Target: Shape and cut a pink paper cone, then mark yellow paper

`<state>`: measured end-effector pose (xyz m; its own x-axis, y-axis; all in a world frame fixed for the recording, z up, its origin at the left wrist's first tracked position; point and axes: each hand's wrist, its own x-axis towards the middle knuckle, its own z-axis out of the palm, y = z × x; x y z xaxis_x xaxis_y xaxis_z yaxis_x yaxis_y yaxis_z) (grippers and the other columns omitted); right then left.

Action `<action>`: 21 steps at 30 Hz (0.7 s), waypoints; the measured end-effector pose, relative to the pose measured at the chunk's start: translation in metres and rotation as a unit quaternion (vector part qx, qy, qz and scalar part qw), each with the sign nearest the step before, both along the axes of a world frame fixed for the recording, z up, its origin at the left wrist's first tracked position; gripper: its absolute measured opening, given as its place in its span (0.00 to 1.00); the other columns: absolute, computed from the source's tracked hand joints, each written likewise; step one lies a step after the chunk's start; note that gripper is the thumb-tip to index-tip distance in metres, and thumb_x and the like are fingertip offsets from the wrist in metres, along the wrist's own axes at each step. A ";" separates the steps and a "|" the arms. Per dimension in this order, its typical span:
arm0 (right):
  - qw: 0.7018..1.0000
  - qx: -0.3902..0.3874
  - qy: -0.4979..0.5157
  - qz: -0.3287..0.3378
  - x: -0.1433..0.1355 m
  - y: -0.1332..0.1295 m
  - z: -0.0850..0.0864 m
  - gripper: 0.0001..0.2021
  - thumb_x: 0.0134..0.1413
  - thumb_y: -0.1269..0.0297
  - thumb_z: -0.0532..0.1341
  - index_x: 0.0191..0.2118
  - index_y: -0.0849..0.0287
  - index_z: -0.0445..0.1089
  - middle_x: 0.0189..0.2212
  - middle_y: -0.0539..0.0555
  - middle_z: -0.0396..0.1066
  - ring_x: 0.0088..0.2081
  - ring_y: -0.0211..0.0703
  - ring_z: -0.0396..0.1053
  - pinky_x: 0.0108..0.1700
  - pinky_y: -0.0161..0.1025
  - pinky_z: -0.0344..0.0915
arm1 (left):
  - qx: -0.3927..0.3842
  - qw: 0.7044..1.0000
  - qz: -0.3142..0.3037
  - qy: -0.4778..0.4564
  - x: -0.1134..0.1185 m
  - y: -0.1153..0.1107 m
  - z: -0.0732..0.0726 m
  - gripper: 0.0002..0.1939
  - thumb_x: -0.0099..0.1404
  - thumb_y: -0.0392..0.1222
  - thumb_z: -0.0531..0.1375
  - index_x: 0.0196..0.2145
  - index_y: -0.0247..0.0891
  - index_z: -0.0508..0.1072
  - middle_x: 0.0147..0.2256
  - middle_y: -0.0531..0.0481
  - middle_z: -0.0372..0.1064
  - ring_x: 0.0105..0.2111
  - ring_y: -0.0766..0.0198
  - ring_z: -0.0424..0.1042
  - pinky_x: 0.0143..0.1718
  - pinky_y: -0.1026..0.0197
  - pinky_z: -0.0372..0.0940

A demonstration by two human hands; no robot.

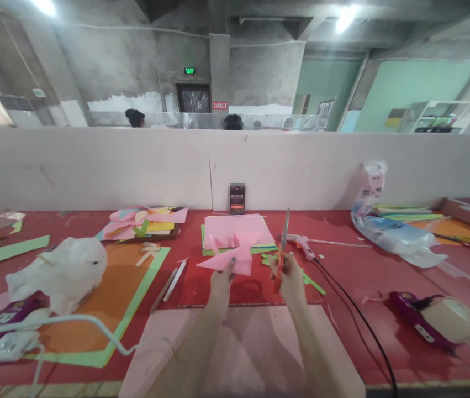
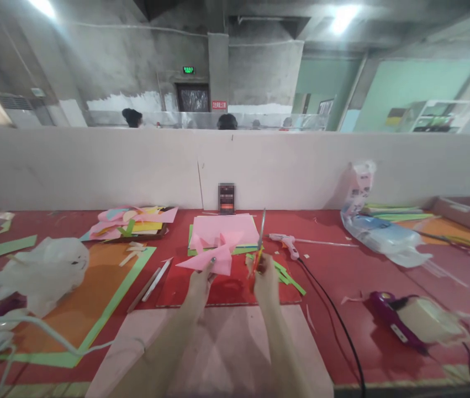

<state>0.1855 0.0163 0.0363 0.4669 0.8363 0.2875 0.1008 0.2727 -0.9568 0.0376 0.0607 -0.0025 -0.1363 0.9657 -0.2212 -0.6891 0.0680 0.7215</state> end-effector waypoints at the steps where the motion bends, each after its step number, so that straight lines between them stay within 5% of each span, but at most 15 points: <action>1: 0.999 0.013 0.035 0.009 -0.012 0.005 -0.003 0.14 0.41 0.55 0.61 0.32 0.57 0.61 0.24 0.49 0.66 0.22 0.38 0.64 0.23 0.34 0.58 | 0.006 1.000 0.001 0.007 0.000 0.000 -0.002 0.15 0.45 0.38 0.68 0.32 0.33 0.73 0.37 0.43 0.73 0.38 0.60 0.72 0.40 0.58 0.68; 7: 0.990 0.045 0.119 0.056 -0.040 0.010 -0.020 0.15 0.39 0.55 0.63 0.30 0.57 0.60 0.24 0.48 0.64 0.25 0.36 0.63 0.28 0.34 0.61 | -0.005 0.996 0.009 0.093 -0.002 0.001 0.001 0.17 0.43 0.39 0.69 0.32 0.32 0.73 0.32 0.43 0.74 0.36 0.58 0.73 0.38 0.58 0.68; 13: 0.959 -0.042 0.218 0.179 -0.042 -0.002 -0.020 0.21 0.40 0.45 0.61 0.33 0.54 0.54 0.17 0.41 0.52 0.13 0.27 0.44 0.14 0.29 0.44 | 0.065 0.992 0.097 0.046 -0.009 0.006 0.052 0.16 0.49 0.39 0.66 0.37 0.34 0.71 0.44 0.42 0.70 0.44 0.57 0.69 0.41 0.58 0.68; 16: 0.951 -0.064 0.211 0.216 -0.044 -0.006 -0.017 0.22 0.41 0.42 0.59 0.32 0.54 0.53 0.15 0.39 0.48 0.13 0.27 0.44 0.15 0.28 0.45 | 0.078 0.987 0.129 0.046 -0.007 0.007 0.078 0.18 0.48 0.39 0.66 0.38 0.33 0.71 0.45 0.40 0.69 0.45 0.55 0.68 0.40 0.57 0.69; 21: 0.949 -0.106 0.170 0.245 -0.047 -0.012 -0.018 0.21 0.43 0.43 0.57 0.28 0.54 0.51 0.13 0.38 0.48 0.12 0.28 0.45 0.13 0.27 0.46 | 0.080 0.990 0.107 0.037 0.006 0.004 0.092 0.14 0.48 0.37 0.66 0.34 0.32 0.71 0.41 0.43 0.71 0.41 0.58 0.71 0.41 0.56 0.69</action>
